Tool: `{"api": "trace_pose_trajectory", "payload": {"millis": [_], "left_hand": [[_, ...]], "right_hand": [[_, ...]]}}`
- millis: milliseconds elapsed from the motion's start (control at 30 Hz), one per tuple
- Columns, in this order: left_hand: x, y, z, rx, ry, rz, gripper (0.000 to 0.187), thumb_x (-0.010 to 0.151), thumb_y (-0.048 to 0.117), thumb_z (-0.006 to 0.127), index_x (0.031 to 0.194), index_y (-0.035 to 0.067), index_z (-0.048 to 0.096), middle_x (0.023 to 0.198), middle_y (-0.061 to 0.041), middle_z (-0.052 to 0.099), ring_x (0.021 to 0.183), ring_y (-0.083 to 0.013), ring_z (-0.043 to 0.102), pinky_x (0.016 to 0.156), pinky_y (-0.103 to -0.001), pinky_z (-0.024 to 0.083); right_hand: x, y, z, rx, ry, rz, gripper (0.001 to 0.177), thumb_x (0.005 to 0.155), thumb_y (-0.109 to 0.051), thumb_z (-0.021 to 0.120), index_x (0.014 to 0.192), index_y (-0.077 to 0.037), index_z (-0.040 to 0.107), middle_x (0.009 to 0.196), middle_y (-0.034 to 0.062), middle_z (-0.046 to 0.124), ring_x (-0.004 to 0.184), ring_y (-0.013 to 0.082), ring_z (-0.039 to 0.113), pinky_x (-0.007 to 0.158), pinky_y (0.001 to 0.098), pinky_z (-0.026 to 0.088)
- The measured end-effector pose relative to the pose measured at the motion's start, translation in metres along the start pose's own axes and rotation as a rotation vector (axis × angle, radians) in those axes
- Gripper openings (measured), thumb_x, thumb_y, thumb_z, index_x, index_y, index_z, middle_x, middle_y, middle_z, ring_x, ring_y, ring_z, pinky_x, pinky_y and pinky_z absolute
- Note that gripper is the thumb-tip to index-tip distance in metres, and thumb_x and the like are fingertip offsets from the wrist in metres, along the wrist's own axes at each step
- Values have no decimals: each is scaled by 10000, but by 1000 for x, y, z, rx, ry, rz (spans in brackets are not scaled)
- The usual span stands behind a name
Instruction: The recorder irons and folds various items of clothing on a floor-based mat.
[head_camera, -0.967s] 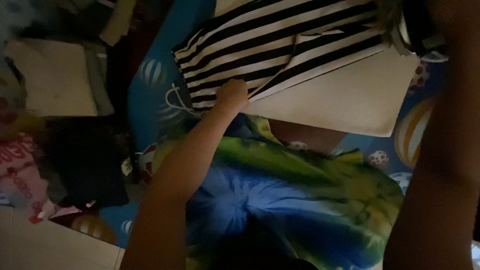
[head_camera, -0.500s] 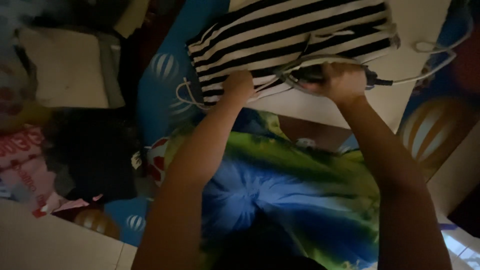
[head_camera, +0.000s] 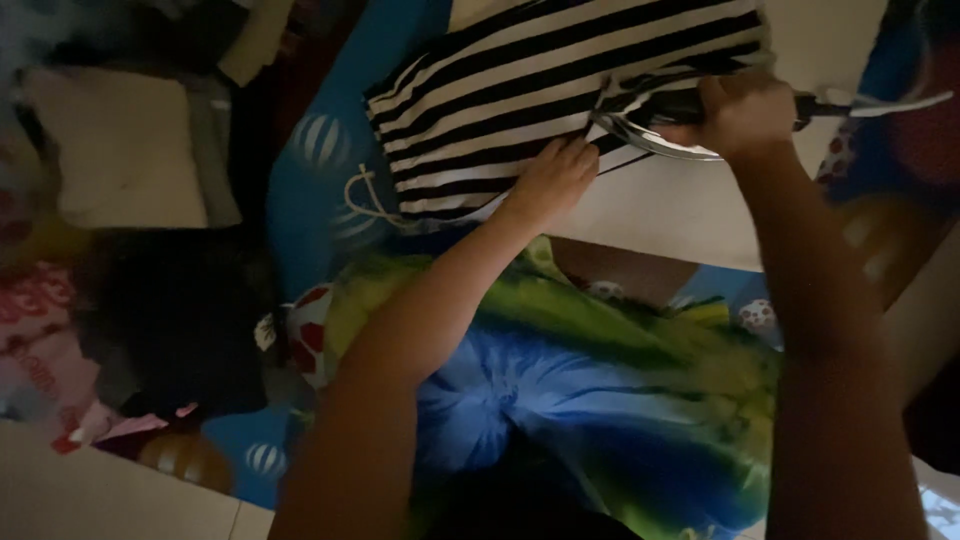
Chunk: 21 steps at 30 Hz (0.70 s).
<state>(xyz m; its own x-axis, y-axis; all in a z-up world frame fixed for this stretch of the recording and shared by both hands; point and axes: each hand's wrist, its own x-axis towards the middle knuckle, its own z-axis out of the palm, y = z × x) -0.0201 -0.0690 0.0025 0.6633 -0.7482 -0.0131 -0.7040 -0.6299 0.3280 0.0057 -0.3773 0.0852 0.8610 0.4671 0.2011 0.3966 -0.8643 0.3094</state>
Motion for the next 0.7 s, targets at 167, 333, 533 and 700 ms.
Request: {"api": "trace_pose_trajectory", "payload": {"millis": [167,333,533,700], "left_hand": [[6,5,39,96,66,112,372,961,163,607,1280,-13,679,1524,-152,447,1444,-318,394,1189,-489,338],[7,14,-1,-5,-118,23,328,971,82,585,1261,-47,669,1556,-186,433,1470,-339,380,1211,-480,297],[3,11,17,85,-2,55,389,941,73,581,1303,-56,646,1521,-190,467,1422,-334,423,1188,-495,320],[4,12,21,102,9,37,428,972,135,612,1357,-50,616,1531,-183,458,1429,-326,429,1212,-502,314]], "right_hand": [[7,-2,7,-70,66,45,749,938,-858,547,828,-135,713,634,41,626,526,200,574,488,332,440],[14,2,10,-77,102,69,672,957,-792,554,901,-142,711,681,22,633,538,152,591,543,297,446],[-20,22,1,-122,-19,54,653,965,-783,605,901,-141,708,678,25,632,513,151,568,537,313,416],[-85,37,-28,-75,-161,175,681,963,-776,636,916,-103,724,695,75,647,529,187,595,541,340,442]]}}
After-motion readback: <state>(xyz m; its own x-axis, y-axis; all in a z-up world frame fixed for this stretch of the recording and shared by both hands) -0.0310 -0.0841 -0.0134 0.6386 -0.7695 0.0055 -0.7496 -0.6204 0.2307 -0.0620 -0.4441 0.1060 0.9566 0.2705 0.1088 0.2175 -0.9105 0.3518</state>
